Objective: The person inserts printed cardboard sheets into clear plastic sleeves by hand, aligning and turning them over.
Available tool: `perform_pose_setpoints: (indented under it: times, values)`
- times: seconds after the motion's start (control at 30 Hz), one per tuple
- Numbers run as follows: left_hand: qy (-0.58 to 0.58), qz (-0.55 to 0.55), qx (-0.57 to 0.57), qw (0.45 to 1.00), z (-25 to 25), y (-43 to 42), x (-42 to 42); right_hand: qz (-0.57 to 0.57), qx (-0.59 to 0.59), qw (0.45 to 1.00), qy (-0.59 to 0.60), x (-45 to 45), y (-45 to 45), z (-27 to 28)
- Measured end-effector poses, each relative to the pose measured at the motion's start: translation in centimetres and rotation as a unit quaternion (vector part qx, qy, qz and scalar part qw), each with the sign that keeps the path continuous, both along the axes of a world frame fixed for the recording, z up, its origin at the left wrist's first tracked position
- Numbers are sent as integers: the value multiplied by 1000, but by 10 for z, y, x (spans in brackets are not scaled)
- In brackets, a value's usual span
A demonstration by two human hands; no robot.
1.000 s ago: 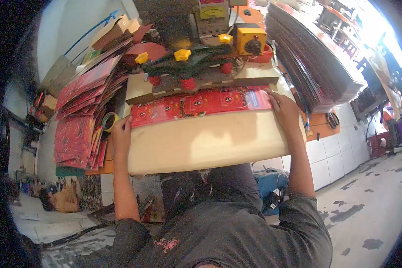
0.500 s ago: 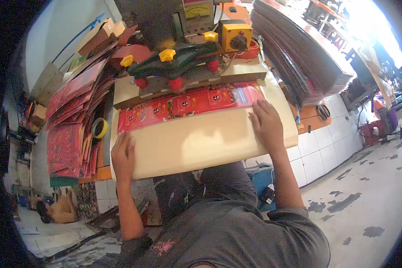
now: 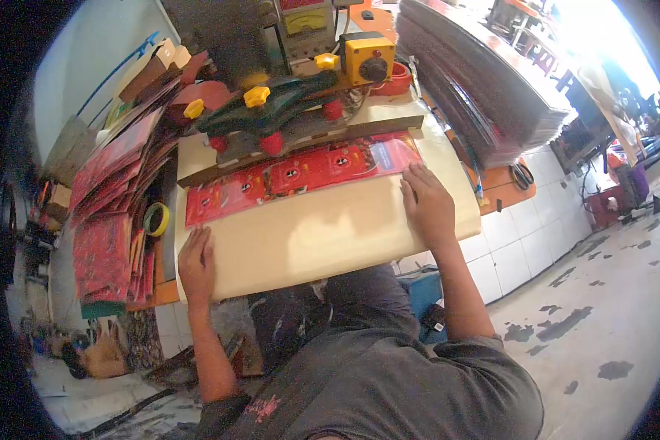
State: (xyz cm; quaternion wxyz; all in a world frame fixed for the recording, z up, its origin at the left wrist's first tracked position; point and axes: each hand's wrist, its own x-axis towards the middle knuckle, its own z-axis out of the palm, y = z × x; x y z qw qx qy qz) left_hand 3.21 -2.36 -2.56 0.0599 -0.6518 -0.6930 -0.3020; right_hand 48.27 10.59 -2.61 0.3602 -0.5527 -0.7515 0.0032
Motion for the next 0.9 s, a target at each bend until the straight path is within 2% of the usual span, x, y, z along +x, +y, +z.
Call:
perform_pose_setpoints:
  times: [0.33, 0.9]
  values:
    - [-7, 1, -29, 1000, 3, -1, 0, -3, -8, 1000, -2, 0, 1, 0]
    - [-12, 14, -17, 1000, 6, -1, 7, -9, -2, 1000, 8, 4, 2, -7]
